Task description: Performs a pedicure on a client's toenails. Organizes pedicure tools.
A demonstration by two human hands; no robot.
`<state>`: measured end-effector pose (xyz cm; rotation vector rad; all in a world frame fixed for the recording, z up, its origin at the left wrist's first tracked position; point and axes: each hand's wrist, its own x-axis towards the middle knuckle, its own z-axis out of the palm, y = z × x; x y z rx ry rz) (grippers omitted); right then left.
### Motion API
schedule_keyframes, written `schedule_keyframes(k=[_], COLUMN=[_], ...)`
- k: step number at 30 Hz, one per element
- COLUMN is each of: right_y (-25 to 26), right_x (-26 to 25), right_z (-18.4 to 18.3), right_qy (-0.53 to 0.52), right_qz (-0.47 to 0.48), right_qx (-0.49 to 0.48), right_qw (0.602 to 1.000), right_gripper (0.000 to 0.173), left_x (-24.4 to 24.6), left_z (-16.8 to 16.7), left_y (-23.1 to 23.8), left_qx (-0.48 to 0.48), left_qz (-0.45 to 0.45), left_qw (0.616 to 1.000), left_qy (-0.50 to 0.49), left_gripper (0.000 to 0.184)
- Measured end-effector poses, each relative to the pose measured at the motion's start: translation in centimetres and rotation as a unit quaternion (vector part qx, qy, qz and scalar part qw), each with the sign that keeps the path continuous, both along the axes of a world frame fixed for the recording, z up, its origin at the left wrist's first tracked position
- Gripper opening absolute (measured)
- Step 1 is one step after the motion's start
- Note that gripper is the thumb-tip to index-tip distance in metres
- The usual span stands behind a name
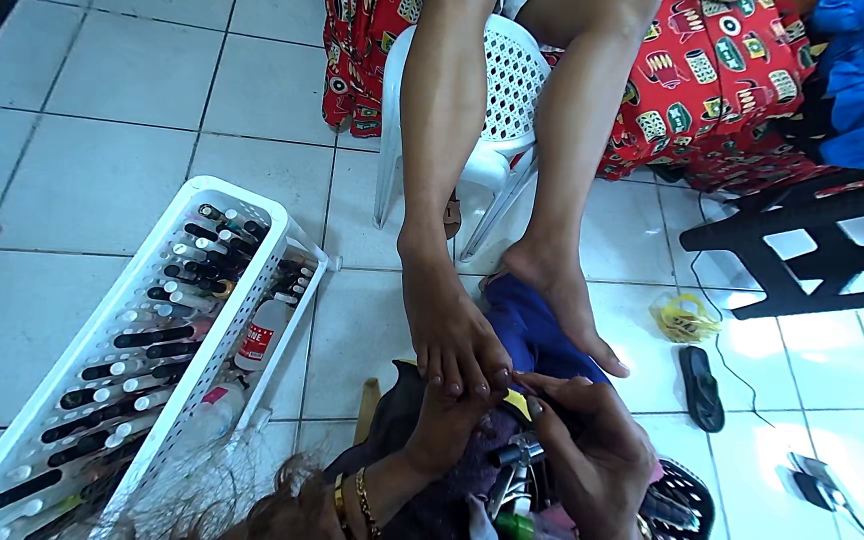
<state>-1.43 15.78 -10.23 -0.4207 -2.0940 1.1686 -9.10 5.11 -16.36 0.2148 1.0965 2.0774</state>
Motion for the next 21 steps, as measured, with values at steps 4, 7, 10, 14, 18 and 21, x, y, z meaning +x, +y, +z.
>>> schedule_keyframes(k=[4, 7, 10, 14, 18, 21], right_y=[-0.14, -0.25, -0.21, -0.21, -0.33, -0.4], right_x=[-0.03, 0.13, 0.32, 0.22, 0.18, 0.38], right_z=[-0.45, -0.49, -0.21, -0.1, -0.59, -0.65], right_qy=[0.005, -0.007, -0.006, 0.007, 0.006, 0.002], right_qz=[0.004, 0.004, 0.011, -0.001, 0.002, 0.008], right_qx=[0.01, 0.017, -0.006, -0.013, 0.009, 0.013], right_qw=[1.0, 1.0, 1.0, 1.0, 1.0, 1.0], right_gripper=[0.005, 0.006, 0.005, 0.005, 0.005, 0.005], left_x=[0.01, 0.05, 0.02, 0.0, 0.05, 0.07], left_z=[-0.03, -0.11, -0.15, -0.13, -0.05, -0.05], left_y=[-0.01, -0.02, -0.04, 0.0, -0.07, -0.15], left_qx=[-0.007, -0.007, 0.001, -0.002, -0.007, -0.007], left_qz=[0.003, 0.006, 0.005, 0.001, 0.006, 0.007], left_qw=[1.0, 1.0, 1.0, 1.0, 1.0, 1.0], left_qy=[0.002, 0.0, -0.002, -0.003, -0.002, -0.001], left_gripper=[0.009, 0.009, 0.01, 0.007, 0.007, 0.007])
